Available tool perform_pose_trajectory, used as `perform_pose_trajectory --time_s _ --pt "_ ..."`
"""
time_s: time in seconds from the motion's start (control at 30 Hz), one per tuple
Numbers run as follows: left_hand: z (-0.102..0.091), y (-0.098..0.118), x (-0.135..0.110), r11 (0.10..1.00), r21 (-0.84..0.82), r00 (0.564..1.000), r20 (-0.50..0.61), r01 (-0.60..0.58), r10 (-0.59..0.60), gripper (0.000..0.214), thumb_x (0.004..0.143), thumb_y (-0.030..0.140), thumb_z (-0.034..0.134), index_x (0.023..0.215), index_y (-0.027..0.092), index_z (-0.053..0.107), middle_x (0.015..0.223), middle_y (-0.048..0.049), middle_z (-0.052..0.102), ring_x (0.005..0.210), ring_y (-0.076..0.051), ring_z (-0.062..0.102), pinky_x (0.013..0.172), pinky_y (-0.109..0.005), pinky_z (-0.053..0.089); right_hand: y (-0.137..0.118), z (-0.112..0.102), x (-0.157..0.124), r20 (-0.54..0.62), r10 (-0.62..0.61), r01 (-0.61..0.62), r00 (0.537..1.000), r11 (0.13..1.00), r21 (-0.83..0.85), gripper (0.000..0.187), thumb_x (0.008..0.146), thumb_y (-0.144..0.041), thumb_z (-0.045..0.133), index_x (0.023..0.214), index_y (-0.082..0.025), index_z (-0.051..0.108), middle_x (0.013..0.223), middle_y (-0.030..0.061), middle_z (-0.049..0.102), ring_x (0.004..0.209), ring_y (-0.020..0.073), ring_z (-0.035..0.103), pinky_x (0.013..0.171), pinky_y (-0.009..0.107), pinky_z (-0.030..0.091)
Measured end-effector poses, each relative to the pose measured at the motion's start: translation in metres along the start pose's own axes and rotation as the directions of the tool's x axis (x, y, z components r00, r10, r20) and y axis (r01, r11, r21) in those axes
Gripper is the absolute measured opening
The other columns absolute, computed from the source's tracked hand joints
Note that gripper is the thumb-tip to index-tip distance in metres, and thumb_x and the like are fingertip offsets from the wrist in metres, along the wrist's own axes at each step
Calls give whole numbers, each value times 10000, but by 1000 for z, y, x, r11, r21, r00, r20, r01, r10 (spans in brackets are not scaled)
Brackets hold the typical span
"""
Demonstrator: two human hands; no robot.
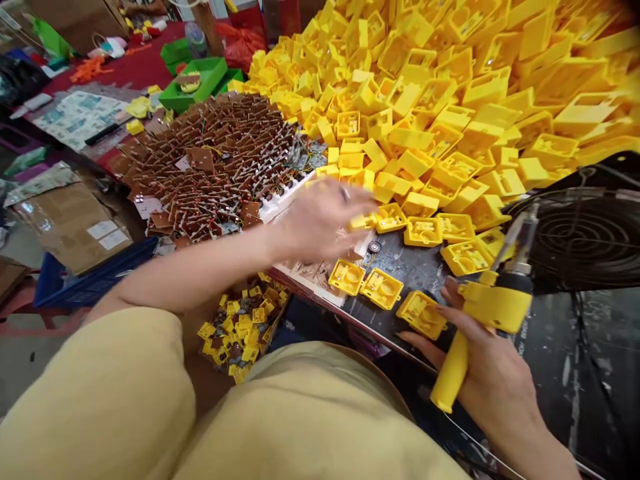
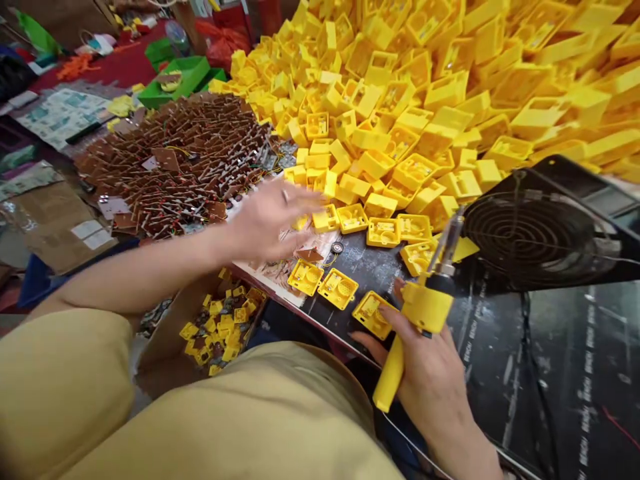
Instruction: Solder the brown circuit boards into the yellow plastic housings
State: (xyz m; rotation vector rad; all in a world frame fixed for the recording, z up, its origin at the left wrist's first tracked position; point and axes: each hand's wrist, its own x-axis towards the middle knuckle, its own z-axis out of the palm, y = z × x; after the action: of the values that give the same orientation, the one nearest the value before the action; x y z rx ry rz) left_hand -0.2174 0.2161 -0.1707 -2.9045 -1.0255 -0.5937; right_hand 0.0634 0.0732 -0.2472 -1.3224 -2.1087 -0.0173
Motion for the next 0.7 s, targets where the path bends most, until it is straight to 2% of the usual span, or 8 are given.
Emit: perform_pose_trajectory --time_s 0.07,0.17,0.23,0.3,0.4,0.5,0.6,0.7 --pt "-10 -52 17 978 86 981 -68 189 -184 275 882 359 531 1062 270 720 1208 -60 663 1218 -286 510 1041 -516 360 2 0 2 -23 -25 25 999 1000 1 544 800 -463 756 1238 -231 531 1343 144 565 1147 351 614 912 529 580" --pt "4 -127 44 967 153 978 0 205 -208 183 699 300 681 863 242 740 1067 -64 681 1234 -333 472 1046 -534 345 3 0 3 -72 -67 66 995 998 -8 577 796 -426 769 1272 -227 512 1290 146 603 1117 342 632 902 525 589" --pt "23 -161 57 964 159 968 97 215 -232 215 643 302 702 837 210 723 994 -59 680 1193 -329 494 1015 -508 373 3 0 4 -63 -64 64 996 998 -9 529 811 -403 758 1247 -215 525 1273 146 613 1103 335 641 902 526 587" --pt "37 -176 63 964 166 962 145 209 -234 251 625 314 712 847 197 704 986 -54 676 1151 -307 514 979 -465 397 2 -2 4 -52 -58 58 997 998 3 494 818 -366 755 1225 -200 531 1272 153 613 1098 321 646 913 507 585" --pt "30 -170 61 965 194 959 187 174 -211 310 618 368 750 870 200 689 986 -55 671 1079 -274 538 924 -414 413 0 -5 5 -65 -52 54 996 998 17 443 829 -327 746 1196 -190 538 1274 160 610 1081 300 657 910 462 589" --pt "-6 -147 51 960 171 939 229 220 -255 379 753 564 674 877 206 682 866 -4 666 940 -173 540 885 -371 425 -1 -6 6 -77 -52 54 996 998 16 433 849 -334 726 1207 -190 530 1273 162 611 1060 295 666 885 448 596" --pt "-46 -127 43 919 -30 919 40 393 -392 593 856 741 471 989 193 652 917 70 668 858 -59 505 852 -304 479 -2 -6 6 -102 -67 65 993 998 -21 525 821 -325 763 1264 -205 507 1259 137 625 1050 282 671 877 414 595" --pt "-72 -110 42 865 -279 846 -229 418 -482 568 776 726 620 1035 221 632 972 52 693 859 -91 600 795 -324 529 -3 -6 6 -134 -83 78 988 996 -46 580 781 -291 803 1271 -190 510 1229 134 641 1053 281 669 878 386 588"
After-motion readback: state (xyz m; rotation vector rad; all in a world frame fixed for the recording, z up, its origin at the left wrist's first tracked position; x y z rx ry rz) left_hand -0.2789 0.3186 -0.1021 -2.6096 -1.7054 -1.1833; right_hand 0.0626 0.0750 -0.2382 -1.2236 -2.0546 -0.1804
